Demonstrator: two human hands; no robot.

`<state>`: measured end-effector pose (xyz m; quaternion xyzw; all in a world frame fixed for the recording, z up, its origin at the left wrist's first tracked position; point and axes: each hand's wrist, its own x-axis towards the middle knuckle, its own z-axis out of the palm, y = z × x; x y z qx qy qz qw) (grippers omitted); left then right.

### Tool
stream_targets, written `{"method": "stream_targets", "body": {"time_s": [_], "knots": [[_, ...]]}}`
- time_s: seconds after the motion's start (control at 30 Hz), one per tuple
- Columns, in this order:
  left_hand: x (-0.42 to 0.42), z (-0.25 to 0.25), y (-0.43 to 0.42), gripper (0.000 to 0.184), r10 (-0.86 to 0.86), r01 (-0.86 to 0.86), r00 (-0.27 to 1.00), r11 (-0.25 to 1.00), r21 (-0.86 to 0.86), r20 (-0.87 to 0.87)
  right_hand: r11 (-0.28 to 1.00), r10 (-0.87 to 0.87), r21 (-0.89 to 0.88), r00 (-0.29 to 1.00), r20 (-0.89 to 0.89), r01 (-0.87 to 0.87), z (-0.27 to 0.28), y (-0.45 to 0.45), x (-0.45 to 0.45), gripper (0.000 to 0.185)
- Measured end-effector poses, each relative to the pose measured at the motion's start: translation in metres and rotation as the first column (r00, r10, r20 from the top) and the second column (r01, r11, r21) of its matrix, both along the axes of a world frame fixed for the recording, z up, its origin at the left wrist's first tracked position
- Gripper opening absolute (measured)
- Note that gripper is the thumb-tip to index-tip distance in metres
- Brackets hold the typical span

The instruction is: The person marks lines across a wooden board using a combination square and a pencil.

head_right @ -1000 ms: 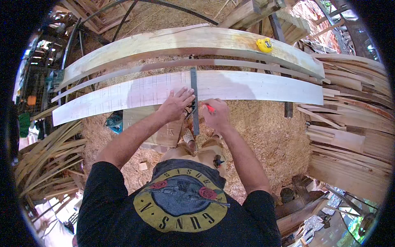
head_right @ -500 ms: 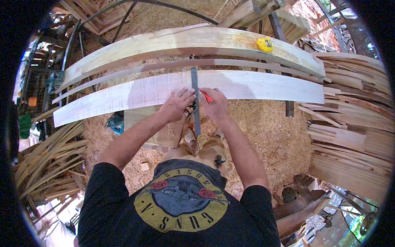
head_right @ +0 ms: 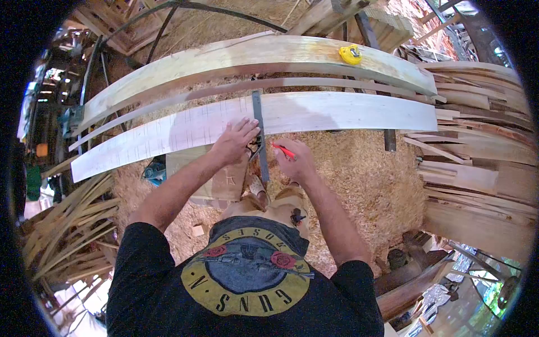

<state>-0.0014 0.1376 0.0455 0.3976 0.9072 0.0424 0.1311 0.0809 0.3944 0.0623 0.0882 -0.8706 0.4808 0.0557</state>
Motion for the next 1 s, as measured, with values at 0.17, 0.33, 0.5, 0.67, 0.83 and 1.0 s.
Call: {"method": "stream_targets", "body": {"time_s": [0.17,0.33,0.5,0.67,0.83,1.0], "knots": [[0.005,0.005,0.0,0.085,0.004,-0.004,0.999,1.0,0.001,-0.032,0.944,-0.163,-0.212,0.914,0.37,0.254,-0.05,0.0,0.044,0.018],[0.015,-0.009,0.002,0.077,0.022,-0.003,0.972,0.996,0.084,-0.233,0.847,-0.278,-0.294,0.84,0.466,0.443,-0.077,0.002,0.086,0.021],[0.016,-0.018,-0.003,0.052,0.121,0.007,0.967,0.866,0.5,-0.222,0.831,-0.323,-0.208,0.751,0.576,0.516,-0.113,0.021,0.116,0.02],[0.021,0.085,0.0,0.036,0.229,-0.264,0.961,0.574,0.775,0.157,0.753,-0.299,-0.341,0.755,0.584,0.563,-0.122,0.034,0.135,0.021],[0.023,0.1,-0.008,0.017,0.228,-0.45,0.891,0.564,0.692,0.393,0.75,-0.336,-0.29,0.72,0.607,0.595,-0.106,0.033,0.14,0.024],[0.016,0.029,-0.007,0.018,0.257,-0.333,0.942,0.667,0.666,0.214,0.794,-0.371,-0.17,0.686,0.626,0.584,-0.102,0.025,0.139,0.026]]}}
